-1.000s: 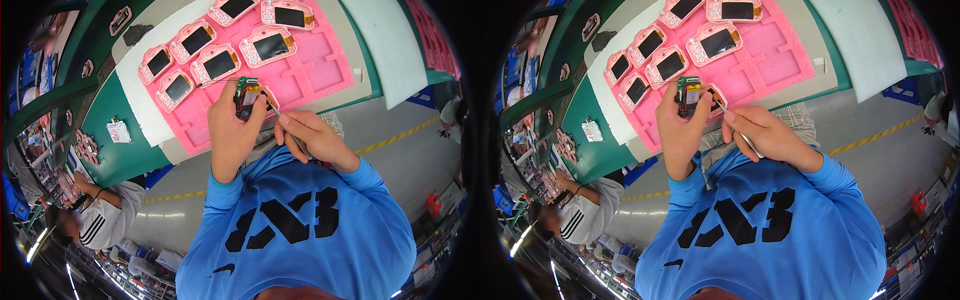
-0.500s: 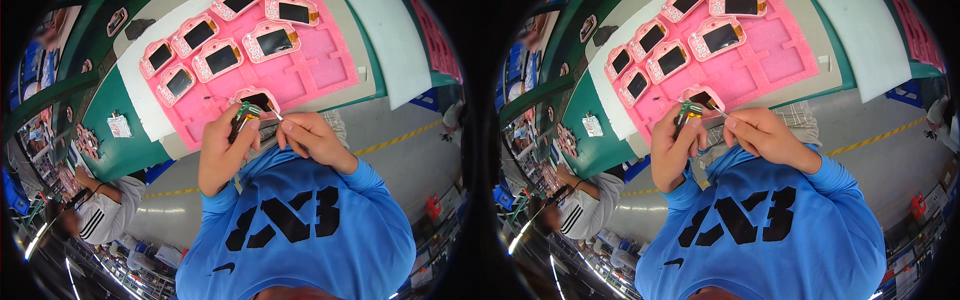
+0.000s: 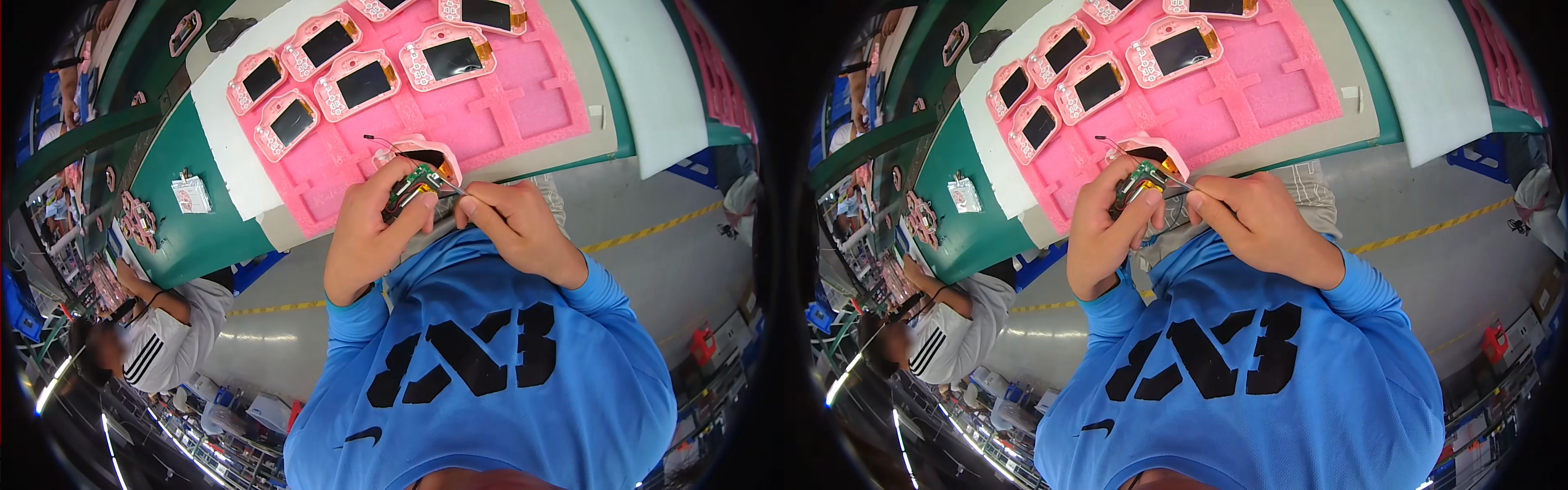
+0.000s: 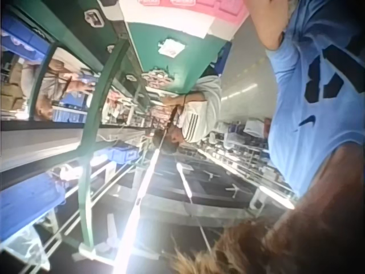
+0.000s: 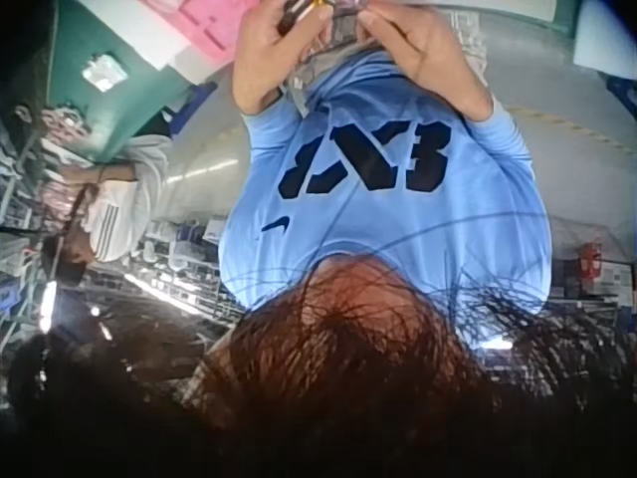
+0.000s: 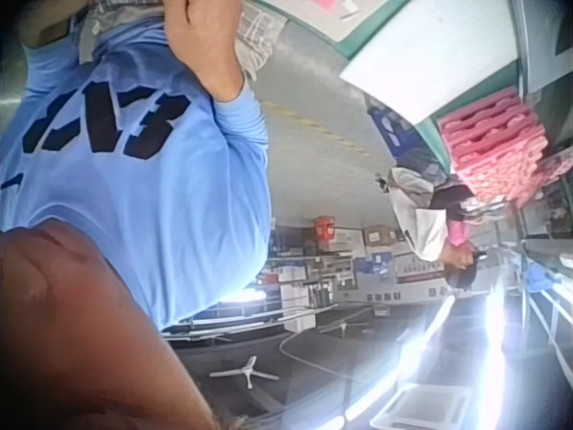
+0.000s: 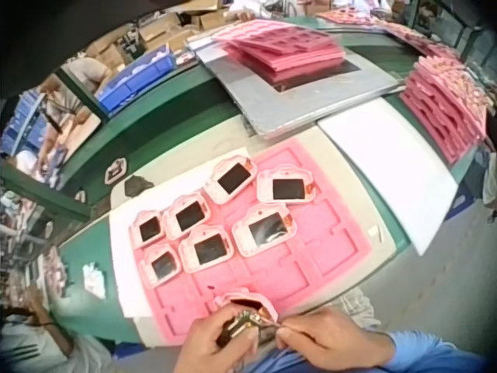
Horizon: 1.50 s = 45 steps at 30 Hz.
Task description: Assemble electronic components by connecting circuit boards and housing units at a manufacturing station.
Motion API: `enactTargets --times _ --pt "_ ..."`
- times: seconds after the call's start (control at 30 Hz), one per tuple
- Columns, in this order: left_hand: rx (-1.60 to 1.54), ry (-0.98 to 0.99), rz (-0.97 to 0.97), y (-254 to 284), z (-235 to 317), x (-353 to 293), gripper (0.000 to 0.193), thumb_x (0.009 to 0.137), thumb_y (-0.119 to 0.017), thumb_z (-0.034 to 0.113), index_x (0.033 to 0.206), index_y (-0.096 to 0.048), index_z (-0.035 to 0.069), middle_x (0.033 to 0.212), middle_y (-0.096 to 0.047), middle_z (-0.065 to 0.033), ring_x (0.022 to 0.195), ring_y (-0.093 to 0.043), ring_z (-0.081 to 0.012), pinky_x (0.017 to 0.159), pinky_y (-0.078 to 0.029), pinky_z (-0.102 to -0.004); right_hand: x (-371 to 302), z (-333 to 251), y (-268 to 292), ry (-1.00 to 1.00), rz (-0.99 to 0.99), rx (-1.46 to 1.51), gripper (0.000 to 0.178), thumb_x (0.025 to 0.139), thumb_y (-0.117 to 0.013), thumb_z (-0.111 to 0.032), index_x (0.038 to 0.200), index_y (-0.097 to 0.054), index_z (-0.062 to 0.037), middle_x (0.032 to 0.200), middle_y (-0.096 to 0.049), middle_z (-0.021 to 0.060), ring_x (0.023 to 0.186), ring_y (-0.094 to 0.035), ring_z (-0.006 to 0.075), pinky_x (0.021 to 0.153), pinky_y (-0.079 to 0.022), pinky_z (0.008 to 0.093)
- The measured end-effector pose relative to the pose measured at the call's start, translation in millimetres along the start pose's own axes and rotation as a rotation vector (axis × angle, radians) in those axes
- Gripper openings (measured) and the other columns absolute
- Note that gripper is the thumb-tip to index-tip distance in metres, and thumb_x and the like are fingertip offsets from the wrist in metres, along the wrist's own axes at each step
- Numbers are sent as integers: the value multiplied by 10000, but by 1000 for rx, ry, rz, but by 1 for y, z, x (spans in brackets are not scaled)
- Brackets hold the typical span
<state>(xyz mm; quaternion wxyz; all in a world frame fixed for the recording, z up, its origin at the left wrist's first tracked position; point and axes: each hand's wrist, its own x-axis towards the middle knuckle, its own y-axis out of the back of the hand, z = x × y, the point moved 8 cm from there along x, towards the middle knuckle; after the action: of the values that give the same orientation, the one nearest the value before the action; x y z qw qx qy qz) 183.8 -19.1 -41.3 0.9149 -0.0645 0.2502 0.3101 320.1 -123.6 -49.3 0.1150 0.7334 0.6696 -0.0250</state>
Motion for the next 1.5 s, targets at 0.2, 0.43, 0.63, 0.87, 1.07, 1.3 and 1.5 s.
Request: enactTargets --times 0.2,0.43,0.63,0.87,1.07,1.3,1.5 --pt "43 3 -4 -1 0 0 250 968 -697 97 1191 -689 -16 820 -736 -85 691 -652 -144 652 -483 -258 -4 -5 2 -13 19 -186 226 1073 -596 -107 905 -727 -33 726 -663 76 552 -477 223 586 -431 321" --pt "43 0 1 0 -1 -2 213 970 -702 98 1150 -711 -15 798 -738 -69 675 -644 -141 642 -480 -255 -5 -6 1 28 15 -195 174 1045 -626 -108 909 -722 -55 669 -640 100 514 -544 294 534 -420 367" --pt "100 1 7 -5 2 -1 189 978 -700 97 1122 -726 -22 766 -734 -61 680 -640 -125 622 -479 -249 -8 -7 0 45 7 -237 184 1050 -620 -109 911 -726 -54 668 -635 107 514 -543 300 533 -415 374" --pt "120 -37 88 -10 13 4 259 1014 -701 151 1194 -741 -32 767 -744 -67 629 -606 -110 580 -486 -236 -7 -14 11 -34 -63 -219 189 1076 -601 -113 1011 -765 -44 718 -669 89 552 -536 245 572 -437 334" --pt "-43 -30 -28 3 27 4 340 1068 -666 233 1274 -727 -30 821 -764 -77 601 -609 -110 559 -506 -227 -30 0 58 -68 78 -15 182 1044 -661 -124 1168 -771 -49 830 -726 90 632 -604 241 597 -463 328" --pt "-59 27 -213 0 45 8 501 1136 -479 290 1462 -636 -57 932 -781 -130 624 -646 -127 542 -542 -252 -4 -69 33 290 93 -380 353 952 -782 -128 1297 -753 -59 962 -779 59 700 -644 197 640 -509 315" --pt "6 -32 -37 11 31 -1 460 1081 -585 233 1466 -647 -10 1091 -780 -174 649 -656 -160 568 -557 -275 26 -63 13 451 99 -639 427 872 -839 -113 1290 -765 -60 1016 -808 76 697 -653 194 656 -529 323"
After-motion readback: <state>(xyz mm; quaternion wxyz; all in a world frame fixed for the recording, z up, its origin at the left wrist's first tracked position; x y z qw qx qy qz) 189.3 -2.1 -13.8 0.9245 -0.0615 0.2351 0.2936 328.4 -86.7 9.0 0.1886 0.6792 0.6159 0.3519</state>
